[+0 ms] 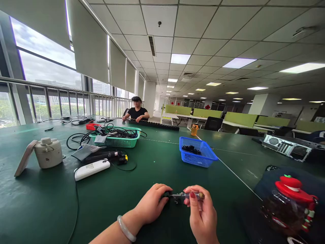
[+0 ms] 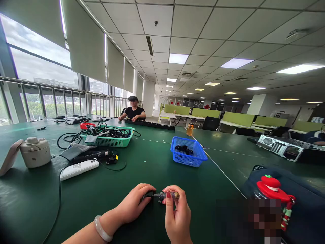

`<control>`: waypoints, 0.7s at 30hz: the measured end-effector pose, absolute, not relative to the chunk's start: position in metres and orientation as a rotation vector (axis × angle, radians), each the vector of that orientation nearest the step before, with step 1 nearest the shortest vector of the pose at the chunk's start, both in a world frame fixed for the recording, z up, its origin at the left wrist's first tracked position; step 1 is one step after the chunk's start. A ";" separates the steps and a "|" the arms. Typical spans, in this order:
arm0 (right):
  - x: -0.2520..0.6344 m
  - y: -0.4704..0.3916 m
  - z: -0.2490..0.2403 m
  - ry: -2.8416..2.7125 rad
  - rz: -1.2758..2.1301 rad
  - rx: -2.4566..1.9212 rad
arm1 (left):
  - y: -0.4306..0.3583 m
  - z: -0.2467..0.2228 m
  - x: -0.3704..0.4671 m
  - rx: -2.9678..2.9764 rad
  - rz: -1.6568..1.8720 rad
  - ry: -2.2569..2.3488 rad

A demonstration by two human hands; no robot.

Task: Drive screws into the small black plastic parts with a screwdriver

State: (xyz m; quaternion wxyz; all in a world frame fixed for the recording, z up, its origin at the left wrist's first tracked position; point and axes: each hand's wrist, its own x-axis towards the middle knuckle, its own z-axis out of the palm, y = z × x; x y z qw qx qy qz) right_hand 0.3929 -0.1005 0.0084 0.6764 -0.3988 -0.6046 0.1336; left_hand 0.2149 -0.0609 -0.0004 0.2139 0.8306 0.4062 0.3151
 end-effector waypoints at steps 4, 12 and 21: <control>0.395 -0.098 0.008 -1.308 0.279 -0.885 | -0.056 -0.006 0.215 2.350 0.921 1.294; 0.391 -0.089 -0.002 -1.464 0.279 -0.987 | -0.050 -0.011 0.211 2.448 0.719 1.692; 0.388 -0.084 -0.006 -1.613 0.323 -1.035 | -0.056 -0.008 0.216 2.512 0.546 1.759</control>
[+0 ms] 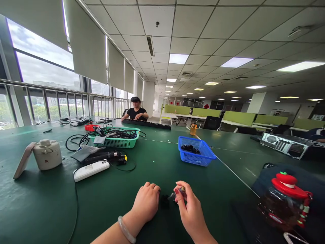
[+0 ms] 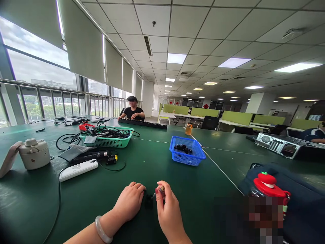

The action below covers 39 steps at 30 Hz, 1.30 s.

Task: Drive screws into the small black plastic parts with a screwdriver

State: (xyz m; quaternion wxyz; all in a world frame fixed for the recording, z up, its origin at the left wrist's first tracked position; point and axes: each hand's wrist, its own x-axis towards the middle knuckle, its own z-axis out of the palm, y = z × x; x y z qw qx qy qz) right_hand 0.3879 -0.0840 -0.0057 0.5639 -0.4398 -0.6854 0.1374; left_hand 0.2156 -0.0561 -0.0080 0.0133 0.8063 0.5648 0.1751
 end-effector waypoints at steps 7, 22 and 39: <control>0.386 -0.086 0.000 -1.639 0.326 -1.070 | -0.060 -0.001 0.215 2.466 0.659 1.654; 0.382 -0.092 0.008 -1.704 0.235 -1.011 | -0.065 -0.004 0.218 2.540 0.573 1.222; 0.382 -0.091 0.006 -1.713 0.294 -1.014 | -0.062 -0.002 0.214 2.535 0.542 1.188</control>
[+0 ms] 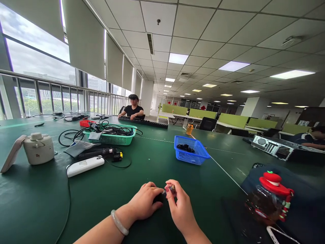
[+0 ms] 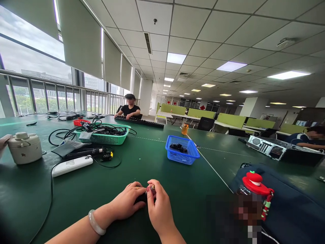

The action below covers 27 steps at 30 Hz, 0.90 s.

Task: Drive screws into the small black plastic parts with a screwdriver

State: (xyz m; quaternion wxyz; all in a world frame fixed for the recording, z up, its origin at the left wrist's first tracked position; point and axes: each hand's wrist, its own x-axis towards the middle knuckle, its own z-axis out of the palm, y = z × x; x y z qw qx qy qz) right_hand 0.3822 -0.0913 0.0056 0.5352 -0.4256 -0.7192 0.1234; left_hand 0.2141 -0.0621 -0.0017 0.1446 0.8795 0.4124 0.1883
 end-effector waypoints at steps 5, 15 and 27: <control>0.385 -0.088 0.005 -1.691 0.358 -1.026 | -0.065 0.003 0.212 2.545 0.513 1.178; 0.387 -0.087 0.003 -1.671 0.430 -1.075 | -0.061 0.008 0.196 2.502 0.400 1.308; 0.384 -0.091 0.001 -1.749 0.459 -1.007 | -0.056 0.003 0.189 2.453 0.536 1.408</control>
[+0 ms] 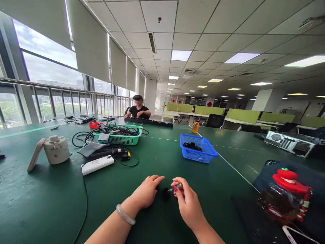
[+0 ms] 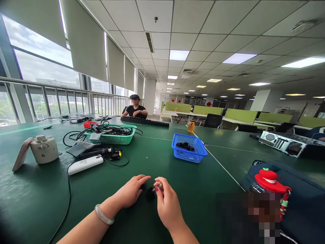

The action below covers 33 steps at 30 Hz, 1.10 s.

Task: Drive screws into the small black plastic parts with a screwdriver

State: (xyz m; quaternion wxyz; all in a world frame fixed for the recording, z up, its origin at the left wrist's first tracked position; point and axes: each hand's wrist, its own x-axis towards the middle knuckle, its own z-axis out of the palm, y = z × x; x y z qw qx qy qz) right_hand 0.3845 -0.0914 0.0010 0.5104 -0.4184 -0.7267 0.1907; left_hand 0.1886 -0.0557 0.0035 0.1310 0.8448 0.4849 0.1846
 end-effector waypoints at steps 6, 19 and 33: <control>0.382 -0.094 0.000 -1.834 0.518 -0.954 | -0.053 0.007 0.190 2.368 0.638 1.546; 0.411 -0.084 0.013 -1.352 0.233 -1.090 | -0.048 -0.002 0.187 2.470 0.666 1.572; 0.419 -0.078 0.010 -1.505 0.195 -1.349 | -0.051 0.008 0.190 2.470 0.788 1.630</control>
